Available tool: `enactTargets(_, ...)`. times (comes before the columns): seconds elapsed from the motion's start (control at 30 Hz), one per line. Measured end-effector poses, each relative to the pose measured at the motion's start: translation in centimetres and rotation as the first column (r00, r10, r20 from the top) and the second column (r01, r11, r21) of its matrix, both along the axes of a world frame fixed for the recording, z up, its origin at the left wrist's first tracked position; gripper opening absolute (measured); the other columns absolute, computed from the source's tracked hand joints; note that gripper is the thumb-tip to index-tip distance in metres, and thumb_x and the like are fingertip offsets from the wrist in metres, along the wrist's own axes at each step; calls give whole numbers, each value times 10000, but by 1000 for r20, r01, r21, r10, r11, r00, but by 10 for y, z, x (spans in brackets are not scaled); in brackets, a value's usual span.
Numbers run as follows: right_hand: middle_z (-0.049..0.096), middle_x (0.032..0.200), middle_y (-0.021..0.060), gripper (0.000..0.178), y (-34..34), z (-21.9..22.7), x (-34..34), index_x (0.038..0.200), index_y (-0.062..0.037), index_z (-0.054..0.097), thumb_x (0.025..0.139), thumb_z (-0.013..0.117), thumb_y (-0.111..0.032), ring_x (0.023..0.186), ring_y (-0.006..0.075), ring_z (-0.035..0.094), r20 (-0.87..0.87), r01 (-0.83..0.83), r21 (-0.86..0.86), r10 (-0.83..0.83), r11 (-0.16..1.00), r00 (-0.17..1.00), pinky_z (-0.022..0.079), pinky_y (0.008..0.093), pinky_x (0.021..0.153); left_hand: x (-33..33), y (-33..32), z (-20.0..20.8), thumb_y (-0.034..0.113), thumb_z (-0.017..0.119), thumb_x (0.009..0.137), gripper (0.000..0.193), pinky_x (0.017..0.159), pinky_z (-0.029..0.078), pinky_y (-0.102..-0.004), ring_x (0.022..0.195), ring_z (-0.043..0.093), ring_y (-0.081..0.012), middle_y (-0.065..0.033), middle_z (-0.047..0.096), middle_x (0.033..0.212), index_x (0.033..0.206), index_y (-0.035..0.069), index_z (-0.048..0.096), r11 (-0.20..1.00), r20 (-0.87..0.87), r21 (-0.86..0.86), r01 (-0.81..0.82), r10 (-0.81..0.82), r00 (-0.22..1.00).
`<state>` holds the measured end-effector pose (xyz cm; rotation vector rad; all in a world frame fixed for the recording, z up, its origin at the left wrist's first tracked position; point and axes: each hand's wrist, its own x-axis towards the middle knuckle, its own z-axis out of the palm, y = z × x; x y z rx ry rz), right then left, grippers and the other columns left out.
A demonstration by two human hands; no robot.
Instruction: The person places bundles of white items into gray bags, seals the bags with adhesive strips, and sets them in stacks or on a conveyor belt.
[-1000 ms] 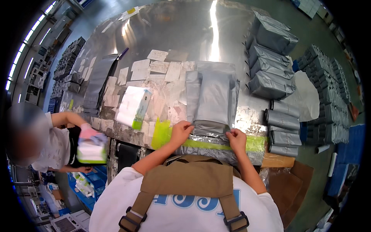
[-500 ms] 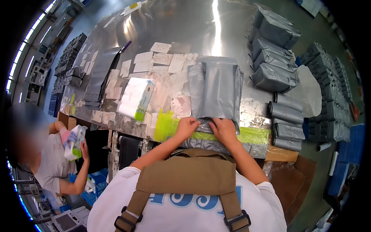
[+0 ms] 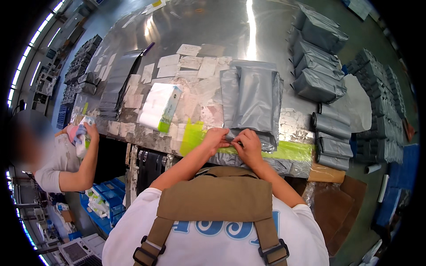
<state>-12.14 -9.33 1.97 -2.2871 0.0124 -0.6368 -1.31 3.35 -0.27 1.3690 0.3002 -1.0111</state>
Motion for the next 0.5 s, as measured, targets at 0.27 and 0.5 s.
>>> enactTargets(0.27,597,833,40,36,-64,15,-163,866,-20,596,852,625,-35,777,110,556,-262,495,431,-421,755,869,463,246,734,5,10,-1,233,615,869,233,423,385,-245,489,575,-117,-12,577,587,732,45,628,976,165,183,121,-152,975)
enactTargets(0.5,633,1064,163,212,-141,-31,-370,997,-48,669,824,558,1,931,311,636,-492,237,-787,-811,570,316,510,405,760,17,22,0,144,594,843,211,709,466,-370,840,596,-242,-95,627,933,1035,72,641,877,846,461,133,-480,233)
